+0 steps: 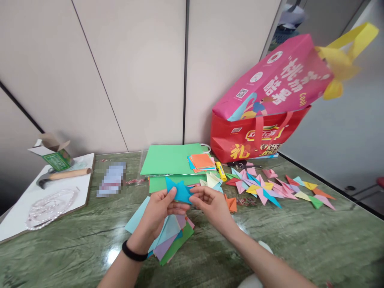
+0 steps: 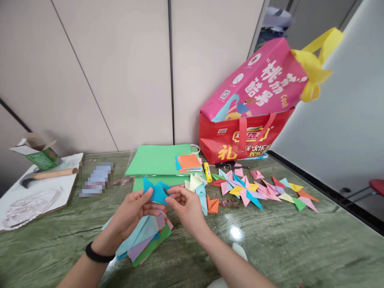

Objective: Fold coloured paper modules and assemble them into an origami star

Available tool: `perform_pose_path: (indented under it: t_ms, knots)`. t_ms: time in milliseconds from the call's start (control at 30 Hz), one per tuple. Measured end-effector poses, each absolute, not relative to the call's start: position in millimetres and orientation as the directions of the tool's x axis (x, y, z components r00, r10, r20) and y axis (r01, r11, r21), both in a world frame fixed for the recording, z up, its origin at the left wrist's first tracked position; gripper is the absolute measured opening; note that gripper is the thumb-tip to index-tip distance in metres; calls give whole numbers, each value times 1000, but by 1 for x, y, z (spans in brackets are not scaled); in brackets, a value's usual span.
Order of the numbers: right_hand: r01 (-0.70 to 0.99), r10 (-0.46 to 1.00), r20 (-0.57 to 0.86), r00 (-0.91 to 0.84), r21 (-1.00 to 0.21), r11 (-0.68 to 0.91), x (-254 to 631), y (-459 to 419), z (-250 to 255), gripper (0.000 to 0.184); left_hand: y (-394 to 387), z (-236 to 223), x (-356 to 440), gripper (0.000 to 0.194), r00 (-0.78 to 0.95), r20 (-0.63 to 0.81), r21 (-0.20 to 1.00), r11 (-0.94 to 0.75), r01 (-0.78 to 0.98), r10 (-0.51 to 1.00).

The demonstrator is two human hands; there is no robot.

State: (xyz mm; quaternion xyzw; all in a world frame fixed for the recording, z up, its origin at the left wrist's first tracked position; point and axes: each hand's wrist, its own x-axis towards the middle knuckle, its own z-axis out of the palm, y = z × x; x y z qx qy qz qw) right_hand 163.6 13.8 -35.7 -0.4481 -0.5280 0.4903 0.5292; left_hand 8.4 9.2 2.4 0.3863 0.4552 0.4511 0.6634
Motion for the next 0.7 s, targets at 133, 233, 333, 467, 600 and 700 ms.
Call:
perform_pose_path:
  t_ms: [133,233,333,467,600,700]
  knots:
    - [22,983,181,-26,-983,181,164,12,-34,19,11,1,8,21,77,-288,897,297,-326,954]
    - [47,979,204,-21,-978,205,164,13,-34,18,15,1,4,21,-31,-280,893,249,-374,959]
    - [9,980,200,6,-980,200,165,15,-32,22,18,2,-1,18,-68,-266,900,222,-375,962]
    - [-25,981,193,-18,-981,192,165,13,-29,28,18,1,-2,15,-48,-259,910,227,-347,965]
    - [34,981,183,-65,-982,186,162,10,-34,26,16,-1,3,19,-9,-241,926,227,-300,971]
    - [67,980,187,-70,-979,192,160,12,-34,20,15,-2,6,24,-22,-181,953,170,-253,983]
